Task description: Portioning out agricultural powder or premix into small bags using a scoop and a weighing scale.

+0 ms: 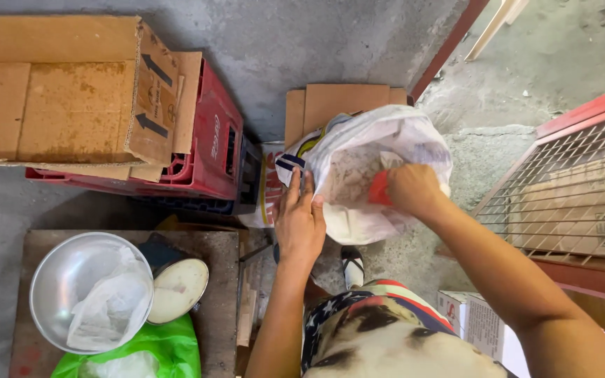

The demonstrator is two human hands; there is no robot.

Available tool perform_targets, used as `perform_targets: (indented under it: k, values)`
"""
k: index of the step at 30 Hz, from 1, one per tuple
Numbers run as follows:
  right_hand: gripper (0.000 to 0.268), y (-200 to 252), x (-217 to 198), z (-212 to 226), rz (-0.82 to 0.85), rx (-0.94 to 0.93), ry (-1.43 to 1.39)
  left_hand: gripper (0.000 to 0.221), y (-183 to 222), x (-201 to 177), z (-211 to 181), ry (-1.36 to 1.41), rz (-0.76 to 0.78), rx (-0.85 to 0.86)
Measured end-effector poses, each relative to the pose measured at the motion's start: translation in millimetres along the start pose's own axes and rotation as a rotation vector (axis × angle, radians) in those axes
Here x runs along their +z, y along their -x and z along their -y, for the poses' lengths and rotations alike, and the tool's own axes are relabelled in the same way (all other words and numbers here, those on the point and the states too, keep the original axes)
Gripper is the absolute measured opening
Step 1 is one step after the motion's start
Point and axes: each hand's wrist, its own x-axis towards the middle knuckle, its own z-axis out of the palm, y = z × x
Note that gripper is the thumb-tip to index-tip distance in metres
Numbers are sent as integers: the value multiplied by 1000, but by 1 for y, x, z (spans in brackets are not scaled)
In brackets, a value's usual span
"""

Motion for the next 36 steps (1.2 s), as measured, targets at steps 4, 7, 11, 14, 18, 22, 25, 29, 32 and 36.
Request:
perform_targets:
  k: [4,7,11,14,18,22,25,29,32,36]
  values:
    - [23,-1,0,29,36,57,-152,48,-1,11,6,58,-11,27]
    - [24,5,-17,38,-71,55,-376,47,-4,7,7,43,-52,34]
    - [23,6,-25,21,-104,0,-285,48,-4,3,8,58,-55,18]
    - [22,6,-36,27,-37,22,-184,49,-1,11,9,70,-62,25]
    - [25,-3,-24,60,-104,-22,-322,49,-1,9,1,29,-52,16]
    - [22,-2,-35,44,-104,-34,-320,49,-1,12,1,50,-50,34]
    - [21,8,-41,19,-94,9,-279,50,3,17,2,46,-80,40]
    - [19,1,2,0,-120,15,-100,50,4,19,-5,55,-62,29]
    - [17,-15,16,6,-170,-26,-44,51,2,23,-7,18,-69,27]
    - [19,-2,-38,15,-343,-143,-175,49,2,21,-1,41,-72,21]
